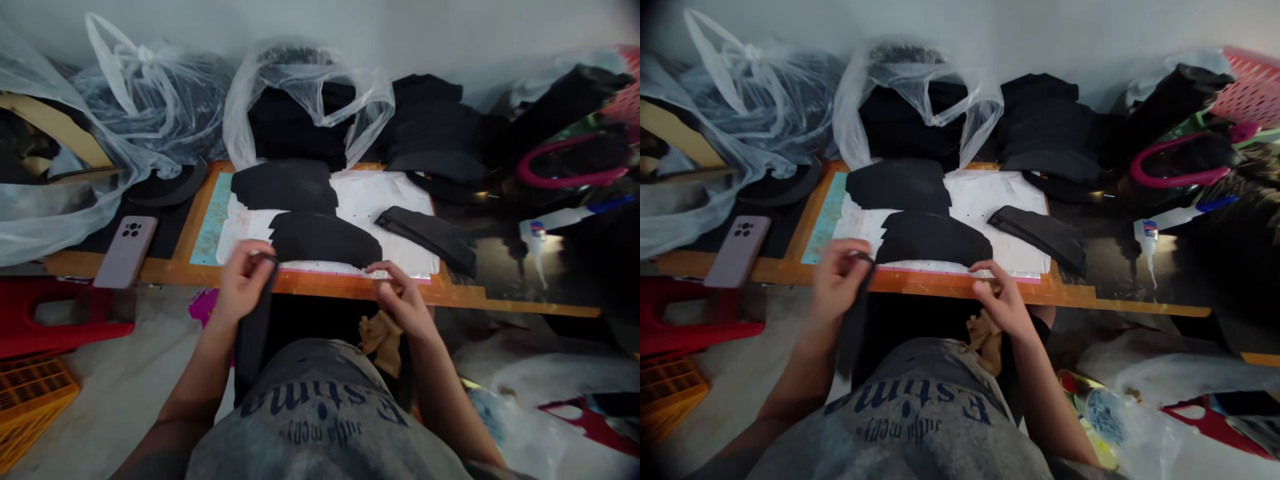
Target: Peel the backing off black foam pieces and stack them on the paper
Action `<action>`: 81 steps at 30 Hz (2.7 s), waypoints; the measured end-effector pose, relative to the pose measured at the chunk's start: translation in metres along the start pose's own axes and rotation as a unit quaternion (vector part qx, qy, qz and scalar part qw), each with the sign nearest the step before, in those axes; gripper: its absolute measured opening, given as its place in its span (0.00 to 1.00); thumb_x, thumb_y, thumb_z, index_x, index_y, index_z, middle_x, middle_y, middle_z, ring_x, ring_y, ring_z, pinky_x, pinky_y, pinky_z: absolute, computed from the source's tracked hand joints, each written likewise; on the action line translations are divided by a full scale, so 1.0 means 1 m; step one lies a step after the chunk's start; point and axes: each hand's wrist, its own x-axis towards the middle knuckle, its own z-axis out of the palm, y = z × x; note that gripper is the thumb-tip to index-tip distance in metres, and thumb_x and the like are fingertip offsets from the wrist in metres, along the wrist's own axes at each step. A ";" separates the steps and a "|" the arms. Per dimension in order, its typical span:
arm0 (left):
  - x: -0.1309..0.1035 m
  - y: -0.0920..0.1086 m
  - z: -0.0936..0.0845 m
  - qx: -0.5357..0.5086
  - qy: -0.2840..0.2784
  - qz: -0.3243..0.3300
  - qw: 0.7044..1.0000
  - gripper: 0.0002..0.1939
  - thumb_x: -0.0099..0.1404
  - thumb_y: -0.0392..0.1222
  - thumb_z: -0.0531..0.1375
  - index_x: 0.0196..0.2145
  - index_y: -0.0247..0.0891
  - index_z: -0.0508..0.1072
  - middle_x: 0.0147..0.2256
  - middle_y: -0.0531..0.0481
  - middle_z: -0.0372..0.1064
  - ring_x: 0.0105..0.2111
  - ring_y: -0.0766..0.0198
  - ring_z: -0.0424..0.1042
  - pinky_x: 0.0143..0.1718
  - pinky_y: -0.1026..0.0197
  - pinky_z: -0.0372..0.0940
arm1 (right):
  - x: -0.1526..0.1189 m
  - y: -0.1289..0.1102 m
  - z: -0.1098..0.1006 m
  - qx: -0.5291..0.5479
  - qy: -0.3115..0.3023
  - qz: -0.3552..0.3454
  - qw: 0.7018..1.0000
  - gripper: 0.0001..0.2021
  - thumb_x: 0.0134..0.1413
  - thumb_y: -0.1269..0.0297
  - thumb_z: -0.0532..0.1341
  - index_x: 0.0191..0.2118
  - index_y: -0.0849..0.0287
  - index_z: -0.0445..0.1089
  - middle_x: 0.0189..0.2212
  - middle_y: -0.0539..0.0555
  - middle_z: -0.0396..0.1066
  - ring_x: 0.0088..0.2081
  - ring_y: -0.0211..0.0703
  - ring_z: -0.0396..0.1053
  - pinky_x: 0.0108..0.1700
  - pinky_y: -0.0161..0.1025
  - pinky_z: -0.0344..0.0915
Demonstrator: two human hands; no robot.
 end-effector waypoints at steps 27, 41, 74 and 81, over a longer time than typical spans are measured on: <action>0.003 -0.057 0.022 0.199 0.079 0.012 0.977 0.04 0.68 0.41 0.63 0.39 0.40 0.76 0.38 0.49 0.75 0.40 0.61 0.76 0.44 0.58 0.70 | 0.045 0.010 0.025 -0.222 0.191 -0.050 0.955 0.15 0.56 0.53 0.68 0.26 0.59 0.73 0.25 0.50 0.71 0.29 0.40 0.66 0.33 0.37 0.60; 0.010 -0.060 0.032 0.321 0.062 0.090 0.941 0.04 0.68 0.36 0.60 0.37 0.40 0.76 0.38 0.47 0.75 0.42 0.59 0.76 0.47 0.56 0.70 | 0.042 0.015 0.032 -0.334 0.206 -0.087 0.916 0.15 0.61 0.59 0.63 0.24 0.57 0.68 0.27 0.51 0.71 0.28 0.40 0.66 0.34 0.38 0.58; -0.031 -0.057 0.005 0.460 0.043 0.020 0.886 0.22 0.71 0.50 0.60 0.57 0.36 0.73 0.52 0.33 0.73 0.55 0.43 0.71 0.59 0.40 0.62 | -0.003 -0.021 -0.010 -0.238 0.013 -0.057 0.970 0.18 0.63 0.49 0.62 0.28 0.56 0.69 0.19 0.47 0.62 0.21 0.37 0.57 0.25 0.35 0.52; -0.022 -0.053 0.013 0.386 0.111 0.055 0.914 0.08 0.69 0.45 0.62 0.42 0.39 0.74 0.39 0.43 0.75 0.43 0.53 0.75 0.49 0.51 0.68 | -0.009 0.084 0.060 -0.463 -0.266 -0.138 0.834 0.21 0.65 0.46 0.57 0.42 0.61 0.77 0.38 0.62 0.77 0.38 0.50 0.74 0.42 0.43 0.67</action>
